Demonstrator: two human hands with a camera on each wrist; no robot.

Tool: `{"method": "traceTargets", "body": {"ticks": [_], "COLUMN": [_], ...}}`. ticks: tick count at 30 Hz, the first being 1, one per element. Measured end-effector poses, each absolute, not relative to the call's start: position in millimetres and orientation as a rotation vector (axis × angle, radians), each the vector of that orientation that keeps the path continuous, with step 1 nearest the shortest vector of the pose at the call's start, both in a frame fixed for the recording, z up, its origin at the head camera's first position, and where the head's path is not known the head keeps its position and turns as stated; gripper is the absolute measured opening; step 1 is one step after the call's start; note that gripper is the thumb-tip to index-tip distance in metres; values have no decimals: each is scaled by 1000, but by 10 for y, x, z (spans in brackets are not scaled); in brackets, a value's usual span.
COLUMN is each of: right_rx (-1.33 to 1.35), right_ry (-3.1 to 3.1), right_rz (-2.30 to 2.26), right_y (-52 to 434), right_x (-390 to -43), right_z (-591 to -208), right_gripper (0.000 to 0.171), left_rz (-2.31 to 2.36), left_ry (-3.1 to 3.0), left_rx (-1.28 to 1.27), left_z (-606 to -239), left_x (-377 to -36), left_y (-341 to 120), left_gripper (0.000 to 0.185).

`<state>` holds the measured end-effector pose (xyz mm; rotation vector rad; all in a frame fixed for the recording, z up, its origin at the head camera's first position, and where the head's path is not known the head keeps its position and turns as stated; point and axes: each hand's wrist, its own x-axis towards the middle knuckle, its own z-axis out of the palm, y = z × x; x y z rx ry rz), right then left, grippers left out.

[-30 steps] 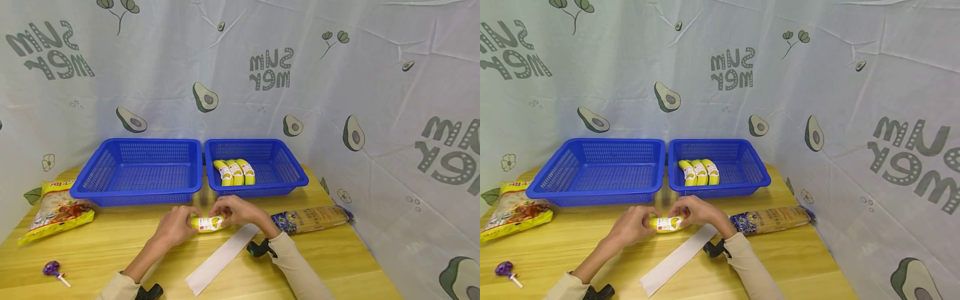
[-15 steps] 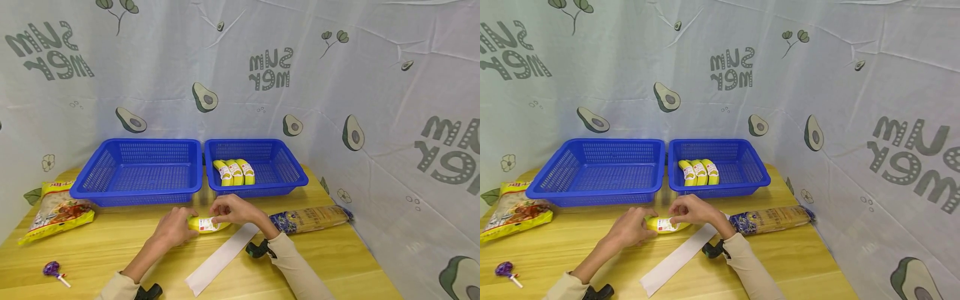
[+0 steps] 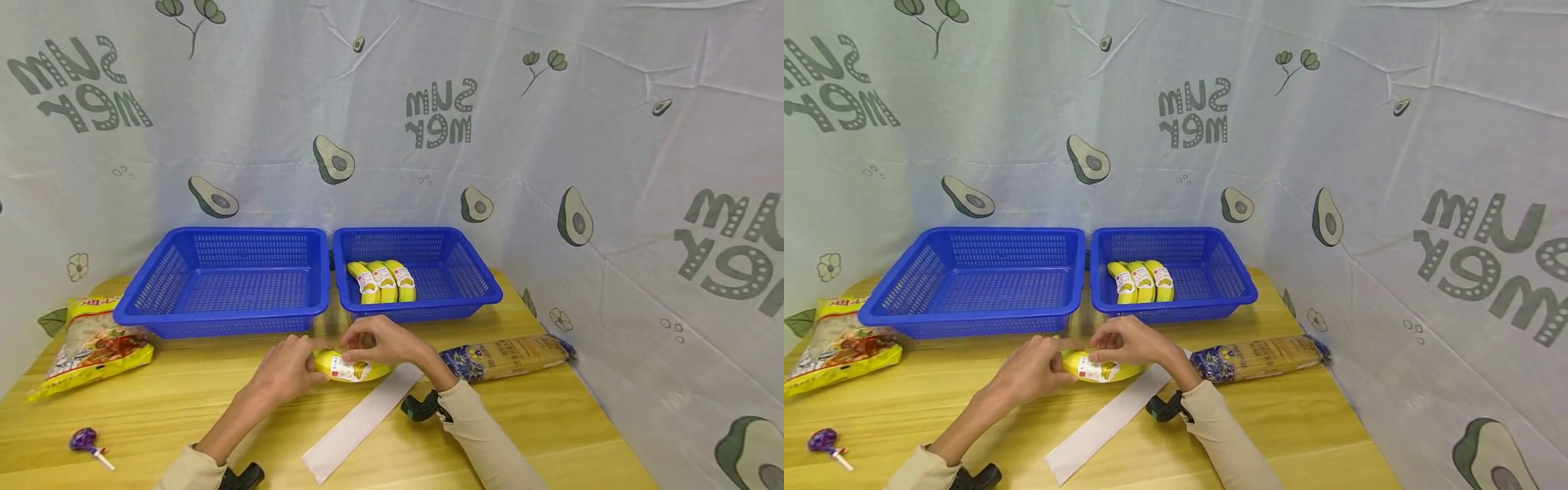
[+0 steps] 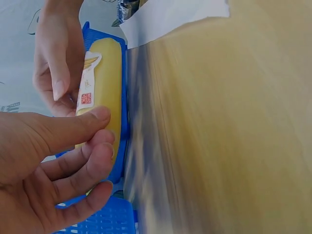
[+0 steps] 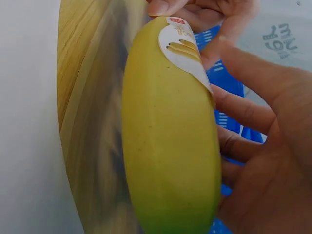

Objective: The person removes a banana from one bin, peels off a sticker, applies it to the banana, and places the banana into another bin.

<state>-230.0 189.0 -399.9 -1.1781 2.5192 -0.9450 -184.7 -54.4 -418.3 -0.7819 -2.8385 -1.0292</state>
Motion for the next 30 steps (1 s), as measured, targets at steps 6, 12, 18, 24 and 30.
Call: {"method": "traceTargets", "body": {"ticks": [6, 12, 18, 24, 30], "right_rx": [-1113, -1097, -1125, -1114, -1088], "right_ry": [2495, 2463, 2425, 2445, 2441], "right_rz": [-873, -858, -905, -912, -964], "right_y": [1880, 1871, 1885, 1908, 1970], "right_x": [-2285, -2262, -2250, -2242, -2228], "right_z": [-3970, -3920, -3906, -3896, -3798], "right_gripper": [33, 35, 30, 30, 29], "left_rz": [-1047, -1000, -967, -975, -1015], "left_ry": [-2763, -2726, -2683, -2677, -2644], "left_rx": [-892, -928, -926, -917, -918], "left_z": [-4153, -4103, -4100, -4108, -4048], "left_x": [-1845, -1821, -1806, -1791, -1797], "left_y": [-546, -519, -496, -487, -505], "left_gripper": [52, 52, 49, 51, 72]}}
